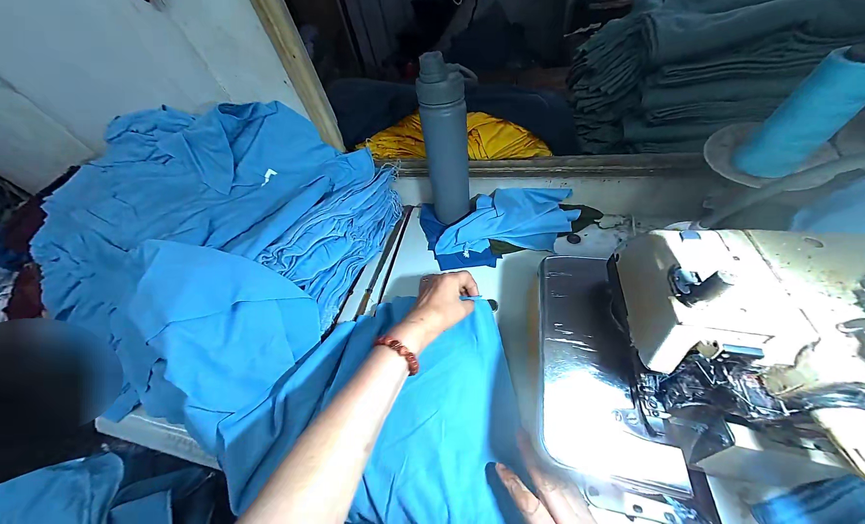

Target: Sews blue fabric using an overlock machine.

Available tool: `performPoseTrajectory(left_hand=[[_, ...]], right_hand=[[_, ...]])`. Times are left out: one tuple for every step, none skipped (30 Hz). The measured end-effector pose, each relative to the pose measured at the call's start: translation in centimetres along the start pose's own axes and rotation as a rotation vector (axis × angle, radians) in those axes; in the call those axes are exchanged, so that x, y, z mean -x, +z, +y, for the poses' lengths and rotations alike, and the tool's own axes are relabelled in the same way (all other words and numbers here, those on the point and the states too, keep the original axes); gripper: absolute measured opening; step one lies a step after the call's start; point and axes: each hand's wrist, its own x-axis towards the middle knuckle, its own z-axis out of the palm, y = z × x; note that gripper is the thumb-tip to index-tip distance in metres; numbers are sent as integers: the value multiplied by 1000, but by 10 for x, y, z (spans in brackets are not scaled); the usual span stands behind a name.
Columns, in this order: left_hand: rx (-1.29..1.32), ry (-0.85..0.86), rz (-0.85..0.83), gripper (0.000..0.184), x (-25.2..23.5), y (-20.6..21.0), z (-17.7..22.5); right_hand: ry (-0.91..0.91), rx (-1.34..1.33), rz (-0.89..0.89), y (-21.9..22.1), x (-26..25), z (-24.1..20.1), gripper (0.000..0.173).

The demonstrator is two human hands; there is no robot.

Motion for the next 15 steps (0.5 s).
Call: performPoseTrajectory(left_hand=[[44,46,17,14,5,-5,-9],[71,104,51,15,12,-11,-17],[98,180,114,13,22,-16,-24],[130,261,189,7,32,-21,-30],[197,305,237,4,41,-26,-35],[298,318,267,6,49,-32,-40],[403,316,283,9,56,-36,-44],[505,299,287,13,63,-40,-46],[590,277,286,18,69,-43,-47],[665,263,283,20,73,-44,-47],[727,262,280,21,76,-45,-46],[775,272,272,20,78,-47,-44],[794,290,268,19,79,-48,-40],[799,310,256,18,79,-49,-33],[778,313,221,17,79,-48,-26]], right_hand=[[4,10,10,0,1,-1,42],[1,30,14,1,3,-2,43],[-9,42,11,2,5,-2,43],[-18,47,2,2,6,-1,43],[-20,36,-17,3,8,0,43],[-20,9,-41,3,8,2,43],[-24,-6,-55,2,7,3,43],[-34,-14,-59,2,6,3,42],[-50,-23,-57,2,5,3,41],[-73,-35,-48,2,4,2,38],[-99,-45,-29,2,3,1,35],[-125,-53,-5,3,1,0,32],[-150,-72,19,4,-1,-1,29],[-164,-110,37,5,-3,-2,25],[-168,-155,43,5,-6,-3,24]])
